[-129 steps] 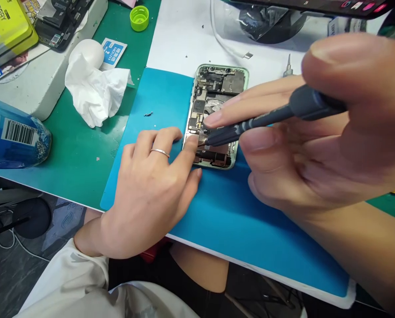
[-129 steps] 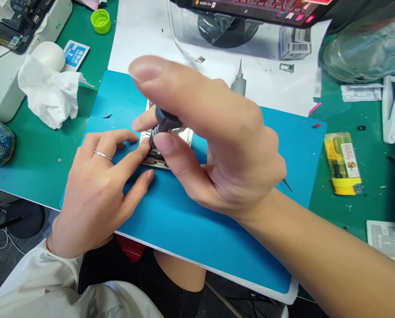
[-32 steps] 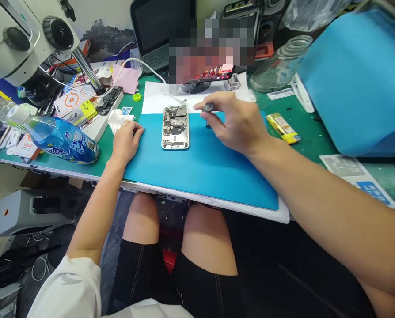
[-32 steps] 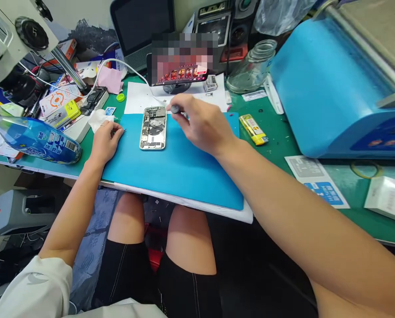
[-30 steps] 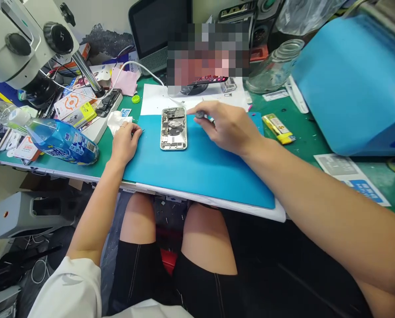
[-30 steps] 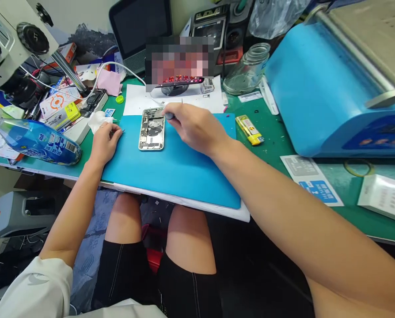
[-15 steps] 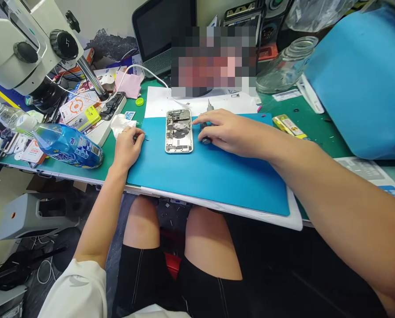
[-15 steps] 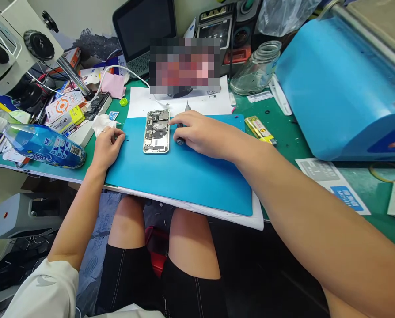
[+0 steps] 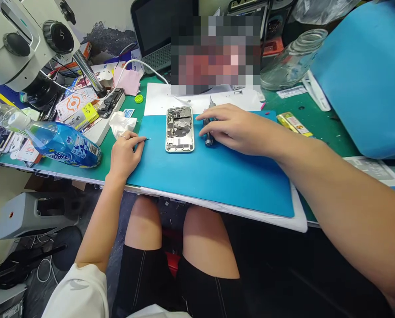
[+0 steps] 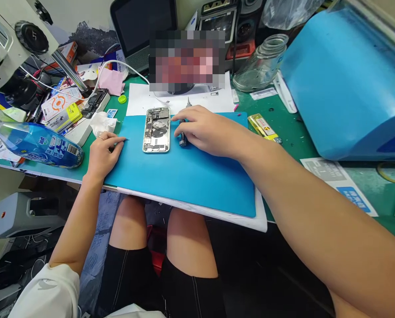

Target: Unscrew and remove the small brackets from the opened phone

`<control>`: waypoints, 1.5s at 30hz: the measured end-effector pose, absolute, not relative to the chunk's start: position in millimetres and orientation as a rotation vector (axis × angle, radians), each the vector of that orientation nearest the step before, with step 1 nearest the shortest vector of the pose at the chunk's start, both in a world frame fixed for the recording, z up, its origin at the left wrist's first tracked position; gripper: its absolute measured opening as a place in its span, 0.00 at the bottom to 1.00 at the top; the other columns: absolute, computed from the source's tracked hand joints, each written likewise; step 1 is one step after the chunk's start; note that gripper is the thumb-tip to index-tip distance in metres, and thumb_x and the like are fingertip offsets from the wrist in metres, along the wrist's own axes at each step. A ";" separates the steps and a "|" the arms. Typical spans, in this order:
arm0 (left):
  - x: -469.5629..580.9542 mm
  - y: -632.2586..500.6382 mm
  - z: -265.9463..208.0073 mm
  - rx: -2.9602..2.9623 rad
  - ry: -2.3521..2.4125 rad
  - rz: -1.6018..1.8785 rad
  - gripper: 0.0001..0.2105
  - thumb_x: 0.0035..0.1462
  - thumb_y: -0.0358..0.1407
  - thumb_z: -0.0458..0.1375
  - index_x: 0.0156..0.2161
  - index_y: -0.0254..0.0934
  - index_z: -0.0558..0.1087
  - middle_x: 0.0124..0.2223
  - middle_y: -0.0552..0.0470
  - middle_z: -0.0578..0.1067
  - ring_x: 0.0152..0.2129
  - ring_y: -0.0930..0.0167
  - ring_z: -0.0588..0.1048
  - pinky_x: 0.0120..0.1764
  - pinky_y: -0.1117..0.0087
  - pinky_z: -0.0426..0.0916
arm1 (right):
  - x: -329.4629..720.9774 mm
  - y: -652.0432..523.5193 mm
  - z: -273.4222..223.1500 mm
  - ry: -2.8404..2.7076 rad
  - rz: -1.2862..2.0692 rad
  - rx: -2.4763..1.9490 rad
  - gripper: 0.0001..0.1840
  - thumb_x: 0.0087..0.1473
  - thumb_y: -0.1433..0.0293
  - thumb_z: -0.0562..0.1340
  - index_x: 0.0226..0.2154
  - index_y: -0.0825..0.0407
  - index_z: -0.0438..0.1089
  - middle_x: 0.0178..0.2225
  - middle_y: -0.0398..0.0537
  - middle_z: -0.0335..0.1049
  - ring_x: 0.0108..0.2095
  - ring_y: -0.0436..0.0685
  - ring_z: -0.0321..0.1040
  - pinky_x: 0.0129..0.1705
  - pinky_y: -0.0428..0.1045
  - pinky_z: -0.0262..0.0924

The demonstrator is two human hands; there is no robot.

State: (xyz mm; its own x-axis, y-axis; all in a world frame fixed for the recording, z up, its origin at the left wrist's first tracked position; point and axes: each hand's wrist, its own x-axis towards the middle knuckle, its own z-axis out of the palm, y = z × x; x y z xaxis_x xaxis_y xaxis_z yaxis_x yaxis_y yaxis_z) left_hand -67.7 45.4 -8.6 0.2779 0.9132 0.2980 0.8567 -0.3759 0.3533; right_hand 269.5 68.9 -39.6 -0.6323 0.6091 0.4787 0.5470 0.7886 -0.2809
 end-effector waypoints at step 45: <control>-12.2 12.1 0.9 2.532 1.381 0.722 0.07 0.71 0.33 0.55 0.41 0.38 0.75 0.42 0.48 0.77 0.40 0.65 0.74 0.44 0.63 0.68 | 200.2 32.9 -23.2 -2.323 -0.184 -0.756 0.05 0.64 0.70 0.65 0.42 0.53 0.75 0.36 0.49 0.78 0.37 0.57 0.72 0.42 0.54 0.72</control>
State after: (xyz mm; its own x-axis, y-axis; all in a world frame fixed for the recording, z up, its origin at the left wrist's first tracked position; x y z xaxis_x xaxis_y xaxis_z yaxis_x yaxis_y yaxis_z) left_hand -12.2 12.1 0.9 0.4543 0.8262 0.3331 0.7449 -0.5574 0.3667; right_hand 200.2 32.9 -23.2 -0.6013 0.4700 0.6461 0.5659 0.8214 -0.0709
